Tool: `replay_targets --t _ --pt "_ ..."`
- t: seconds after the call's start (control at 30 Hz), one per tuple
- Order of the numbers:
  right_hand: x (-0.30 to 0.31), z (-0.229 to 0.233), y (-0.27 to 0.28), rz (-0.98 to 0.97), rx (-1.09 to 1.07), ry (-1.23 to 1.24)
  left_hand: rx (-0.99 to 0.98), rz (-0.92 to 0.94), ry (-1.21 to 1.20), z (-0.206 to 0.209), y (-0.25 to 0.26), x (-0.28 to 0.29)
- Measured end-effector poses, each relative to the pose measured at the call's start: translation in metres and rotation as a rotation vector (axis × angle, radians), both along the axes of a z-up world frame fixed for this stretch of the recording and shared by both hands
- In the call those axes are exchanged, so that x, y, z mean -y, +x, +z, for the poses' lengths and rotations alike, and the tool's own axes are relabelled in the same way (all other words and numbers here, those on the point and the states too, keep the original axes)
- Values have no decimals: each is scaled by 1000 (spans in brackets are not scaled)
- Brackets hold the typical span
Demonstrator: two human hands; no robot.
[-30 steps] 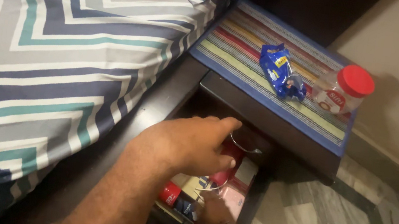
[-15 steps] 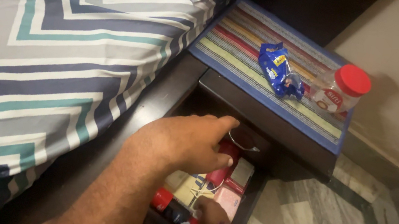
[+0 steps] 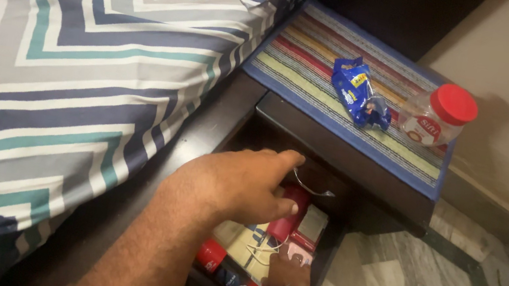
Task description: The person repeatedly moves various items between a bedside drawer and the bed surface. They handle a remote control, plastic containers, a snack packet, a red cup, a pink cloth, and a yellow folder, placing them on the bed or into the drawer multiple times.
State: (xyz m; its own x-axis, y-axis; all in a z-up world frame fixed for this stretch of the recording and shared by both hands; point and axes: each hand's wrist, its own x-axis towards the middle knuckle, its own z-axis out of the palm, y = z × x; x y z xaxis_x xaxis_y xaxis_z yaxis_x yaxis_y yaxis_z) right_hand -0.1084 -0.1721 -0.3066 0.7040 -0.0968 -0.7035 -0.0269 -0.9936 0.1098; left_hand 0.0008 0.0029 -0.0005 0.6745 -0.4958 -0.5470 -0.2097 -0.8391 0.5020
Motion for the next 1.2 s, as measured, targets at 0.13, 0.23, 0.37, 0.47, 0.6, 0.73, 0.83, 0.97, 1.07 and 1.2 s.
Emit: replay_targets --t 0.13,0.23,0.37,0.47,0.6,0.73,0.83,0.97,1.07,1.2 --pt "1 -5 0 -60 123 43 6 3 -32 -8 3 -3" --pt "5 8 2 -131 244 115 32 1 -94 -17 6 -6" --pt "2 60 32 -227 690 315 112 52 -271 -24 8 -9" --pt "-7 119 58 -398 1004 436 249 92 -427 -28 10 -8" --pt "-13 205 84 -497 1273 685 221 162 -606 -24 9 -3" --pt "-16 244 108 -515 1309 735 165 138 -703 -18 8 -2" --pt "3 245 144 -296 1393 612 258 120 -691 -18 11 -3" --pt "34 235 212 -334 1245 394 322 100 -572 -19 11 -5" --pt "52 225 235 -407 1039 252 250 134 -530 -18 11 -5" --pt "55 218 239 -332 862 71 261 127 -527 -13 11 -4"
